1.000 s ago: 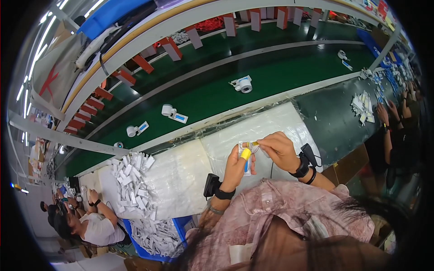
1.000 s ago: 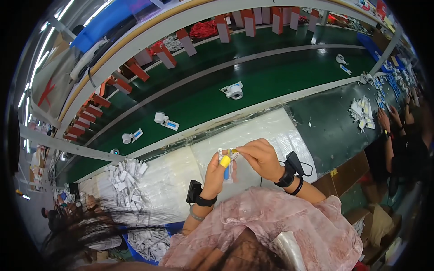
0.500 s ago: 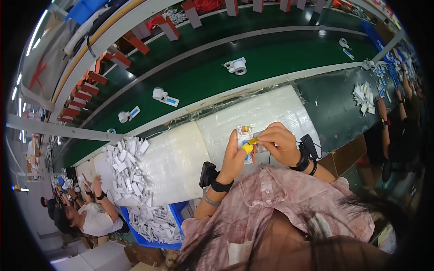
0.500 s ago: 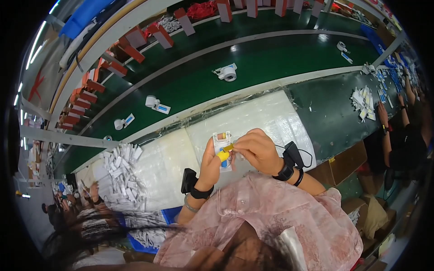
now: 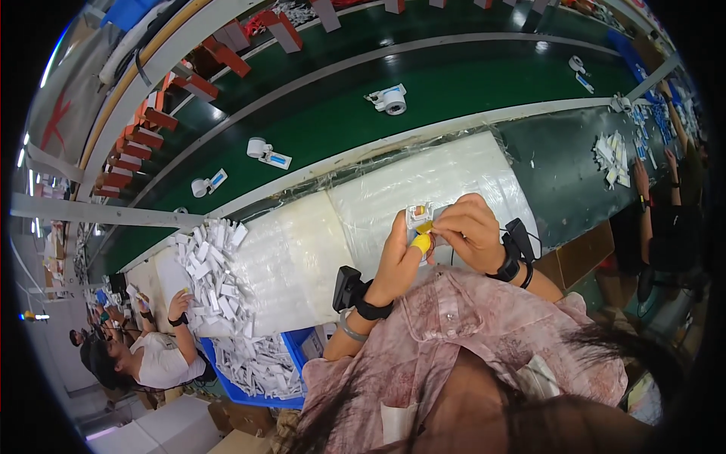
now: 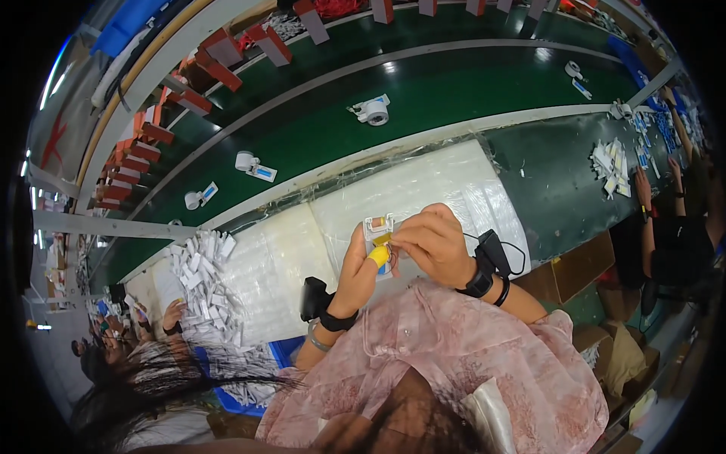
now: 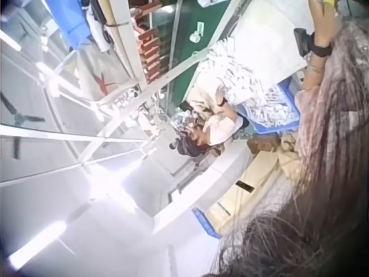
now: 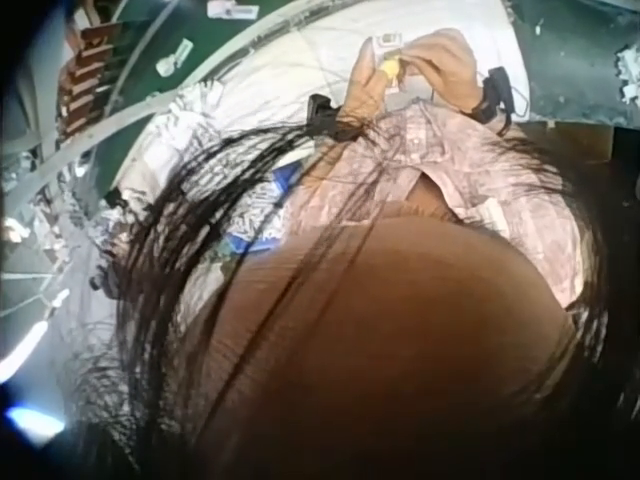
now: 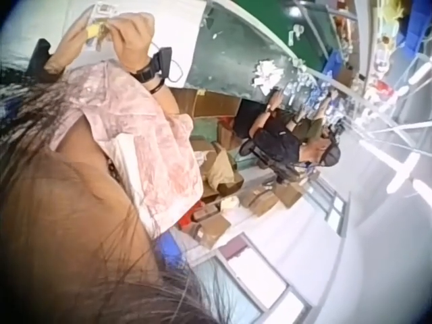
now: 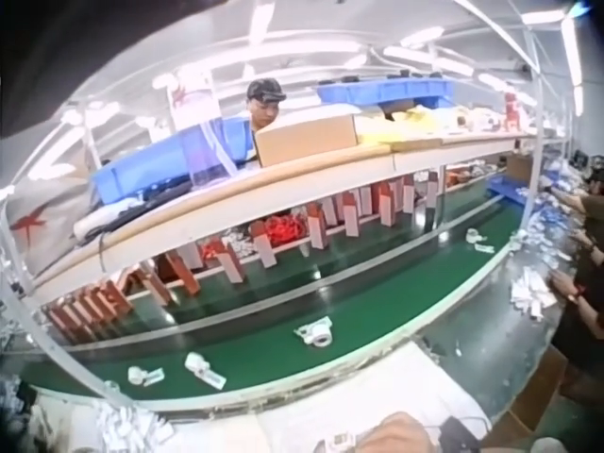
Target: The person assembles light fixtures by hand, peeling adhesive backing from small components and pressing them onto white plastic housings. After gathering more housings from a box, the person continues the assembly and arranges the completed units in rows on the workbench.
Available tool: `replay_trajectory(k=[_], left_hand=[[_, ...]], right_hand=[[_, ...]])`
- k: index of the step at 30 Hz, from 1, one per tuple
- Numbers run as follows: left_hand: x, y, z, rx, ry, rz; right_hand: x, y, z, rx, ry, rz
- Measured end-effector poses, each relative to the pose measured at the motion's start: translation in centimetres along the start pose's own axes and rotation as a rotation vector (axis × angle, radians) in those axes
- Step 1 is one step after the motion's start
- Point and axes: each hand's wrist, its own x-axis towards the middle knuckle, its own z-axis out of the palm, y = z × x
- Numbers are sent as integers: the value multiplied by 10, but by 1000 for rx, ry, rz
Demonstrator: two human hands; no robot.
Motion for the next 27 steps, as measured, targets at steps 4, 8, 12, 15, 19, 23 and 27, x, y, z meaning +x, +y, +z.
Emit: replay_trajectory(k=[4,8,12,15,19,23,27], left_hand=[[0,2,1,46,8,-1],[1,3,2,87,1,-34],[1,0,4,65,35,-23],[0,0,5,83,53,-36],[-2,-6,4,111,67,8],[-5,-5,3,84,67,51],[-4,-12,7,150,139,94]], right_hand=[[0,1,0,5,1,6],[-2,3,0,4,7,-6],[-3,4,-1,12,-17,3],[-4,4,-1,8,-25,2],[-5,4,0,6,-33,25],[-4,3,1,23,-38,44],[-2,2,2,25,-52,47]])
